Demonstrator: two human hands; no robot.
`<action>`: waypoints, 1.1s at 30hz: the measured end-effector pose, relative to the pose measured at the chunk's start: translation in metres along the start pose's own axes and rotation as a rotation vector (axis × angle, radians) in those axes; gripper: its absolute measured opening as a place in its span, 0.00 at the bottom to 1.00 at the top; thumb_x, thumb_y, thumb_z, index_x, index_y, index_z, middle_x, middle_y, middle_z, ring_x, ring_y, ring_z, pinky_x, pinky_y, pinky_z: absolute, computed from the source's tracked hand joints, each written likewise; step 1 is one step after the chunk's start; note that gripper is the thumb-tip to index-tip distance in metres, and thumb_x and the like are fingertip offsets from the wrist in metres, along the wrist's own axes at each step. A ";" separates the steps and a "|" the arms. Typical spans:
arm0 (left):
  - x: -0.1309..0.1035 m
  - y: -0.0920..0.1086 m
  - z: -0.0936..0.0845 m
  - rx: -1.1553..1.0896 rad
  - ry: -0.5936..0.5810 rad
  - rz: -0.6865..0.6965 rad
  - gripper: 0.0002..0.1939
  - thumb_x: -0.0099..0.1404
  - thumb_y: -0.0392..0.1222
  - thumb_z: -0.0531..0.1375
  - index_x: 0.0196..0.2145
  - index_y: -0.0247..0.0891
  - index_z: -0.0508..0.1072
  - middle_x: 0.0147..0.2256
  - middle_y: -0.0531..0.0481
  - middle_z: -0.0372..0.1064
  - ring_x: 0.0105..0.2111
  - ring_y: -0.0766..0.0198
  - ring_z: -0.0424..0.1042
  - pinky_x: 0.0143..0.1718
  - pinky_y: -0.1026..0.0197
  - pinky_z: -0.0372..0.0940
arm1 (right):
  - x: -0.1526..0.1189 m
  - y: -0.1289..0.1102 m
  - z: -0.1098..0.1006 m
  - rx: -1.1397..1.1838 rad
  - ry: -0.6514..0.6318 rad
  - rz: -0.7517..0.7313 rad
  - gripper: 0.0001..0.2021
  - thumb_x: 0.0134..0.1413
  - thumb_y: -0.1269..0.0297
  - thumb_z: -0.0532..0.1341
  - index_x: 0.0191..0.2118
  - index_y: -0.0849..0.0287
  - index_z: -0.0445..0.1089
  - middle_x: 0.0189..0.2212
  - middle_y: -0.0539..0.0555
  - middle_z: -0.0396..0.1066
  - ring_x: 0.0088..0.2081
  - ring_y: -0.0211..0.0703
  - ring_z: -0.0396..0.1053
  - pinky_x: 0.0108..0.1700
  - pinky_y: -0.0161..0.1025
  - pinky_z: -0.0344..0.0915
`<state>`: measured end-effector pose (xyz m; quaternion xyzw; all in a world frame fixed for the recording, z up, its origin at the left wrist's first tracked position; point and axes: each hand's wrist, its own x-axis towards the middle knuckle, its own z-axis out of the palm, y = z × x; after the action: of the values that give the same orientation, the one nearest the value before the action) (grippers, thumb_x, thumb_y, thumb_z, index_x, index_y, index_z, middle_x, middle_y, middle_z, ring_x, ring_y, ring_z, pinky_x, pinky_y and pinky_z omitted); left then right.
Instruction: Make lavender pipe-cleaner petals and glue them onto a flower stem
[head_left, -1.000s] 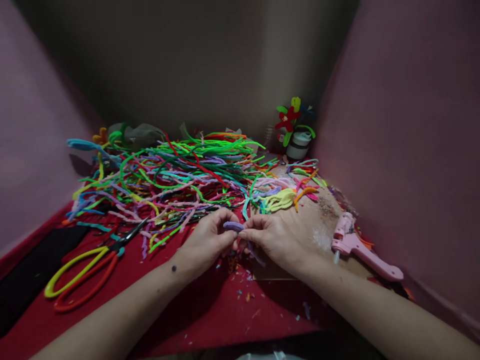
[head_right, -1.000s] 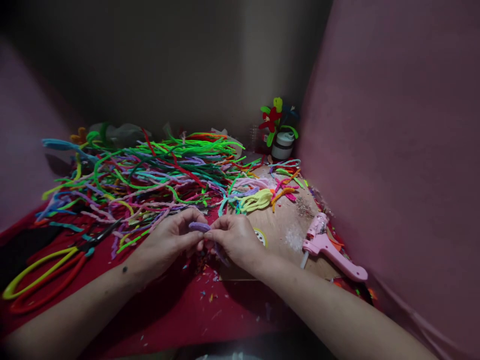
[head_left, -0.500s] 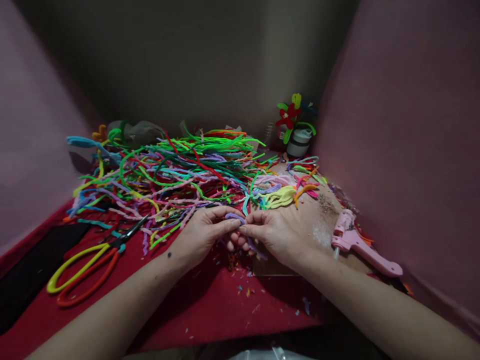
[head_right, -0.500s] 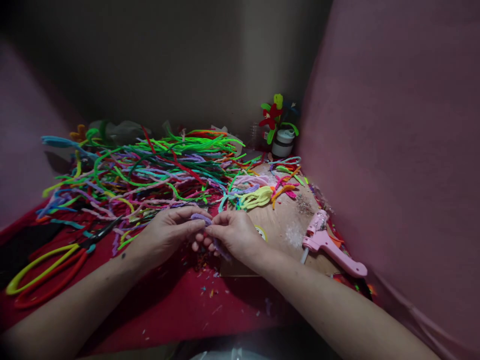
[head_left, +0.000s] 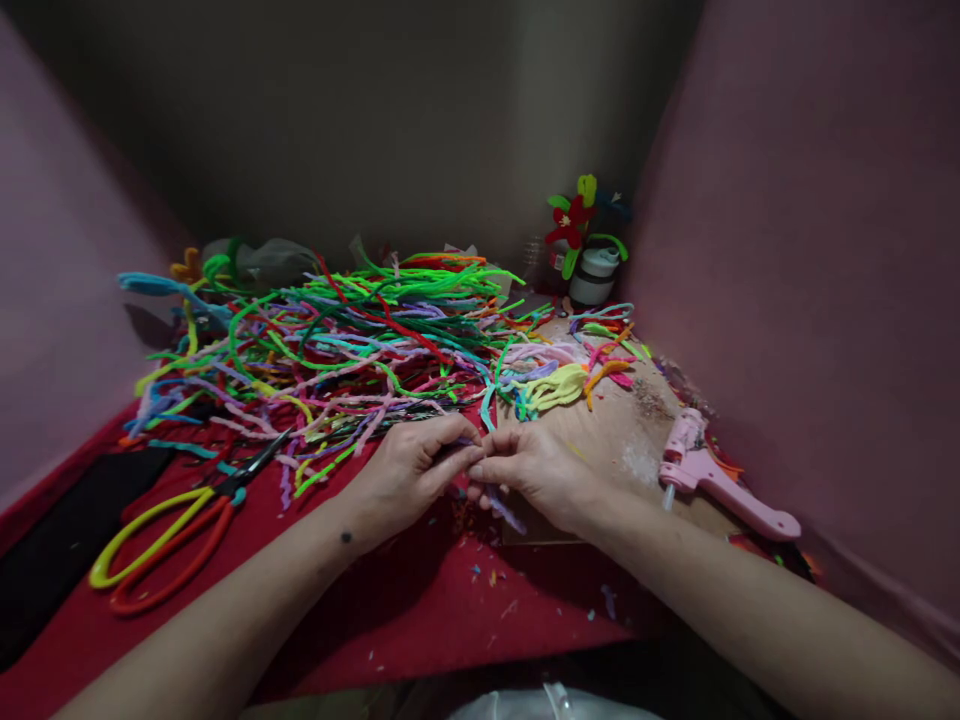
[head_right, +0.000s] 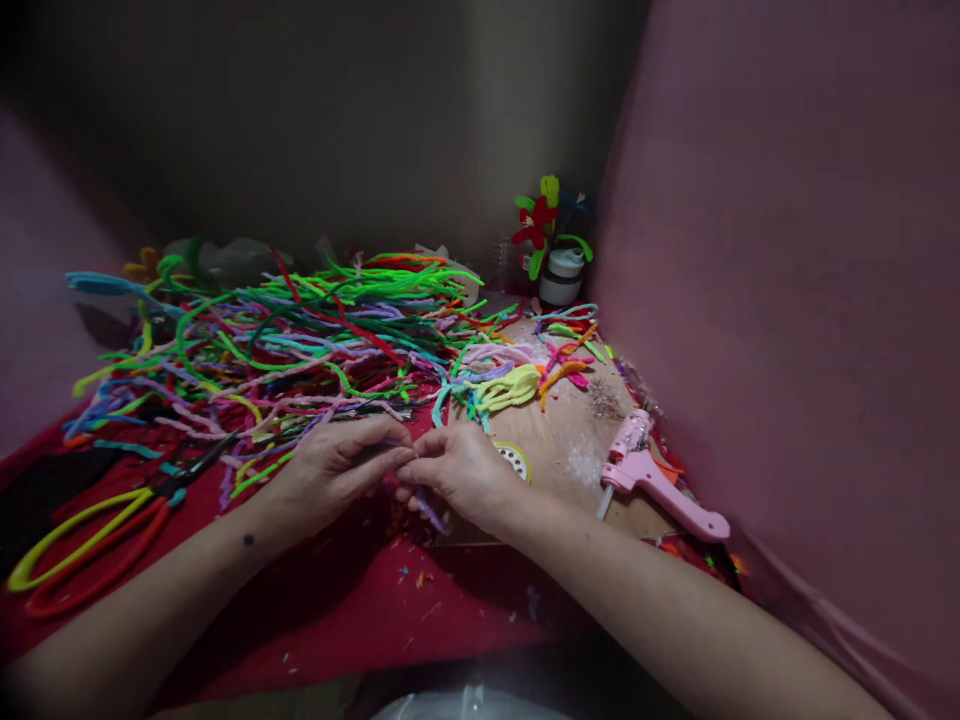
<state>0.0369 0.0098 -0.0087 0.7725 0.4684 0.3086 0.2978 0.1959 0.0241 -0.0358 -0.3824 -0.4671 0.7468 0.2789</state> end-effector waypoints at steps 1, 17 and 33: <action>0.000 0.000 0.000 -0.001 -0.005 -0.006 0.09 0.61 0.42 0.56 0.26 0.37 0.73 0.24 0.53 0.68 0.25 0.68 0.65 0.28 0.68 0.57 | 0.000 0.000 0.000 0.042 -0.007 0.025 0.05 0.35 0.69 0.63 0.23 0.64 0.69 0.17 0.48 0.69 0.16 0.29 0.63 0.20 0.28 0.58; -0.001 -0.007 0.000 -0.557 0.041 -0.347 0.09 0.57 0.44 0.61 0.27 0.35 0.68 0.19 0.55 0.64 0.16 0.72 0.60 0.16 0.69 0.53 | -0.005 -0.012 0.001 -0.067 0.076 0.022 0.04 0.36 0.69 0.63 0.19 0.64 0.71 0.15 0.49 0.68 0.16 0.29 0.59 0.18 0.30 0.53; -0.003 0.000 0.007 -0.602 0.092 -0.373 0.08 0.59 0.44 0.59 0.32 0.37 0.66 0.20 0.54 0.69 0.17 0.68 0.66 0.17 0.67 0.60 | -0.001 -0.005 -0.005 0.026 0.012 0.006 0.05 0.36 0.68 0.64 0.22 0.65 0.70 0.16 0.50 0.68 0.18 0.32 0.63 0.23 0.32 0.56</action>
<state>0.0408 0.0054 -0.0133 0.5366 0.5024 0.4075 0.5418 0.2013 0.0275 -0.0324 -0.3845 -0.4547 0.7514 0.2844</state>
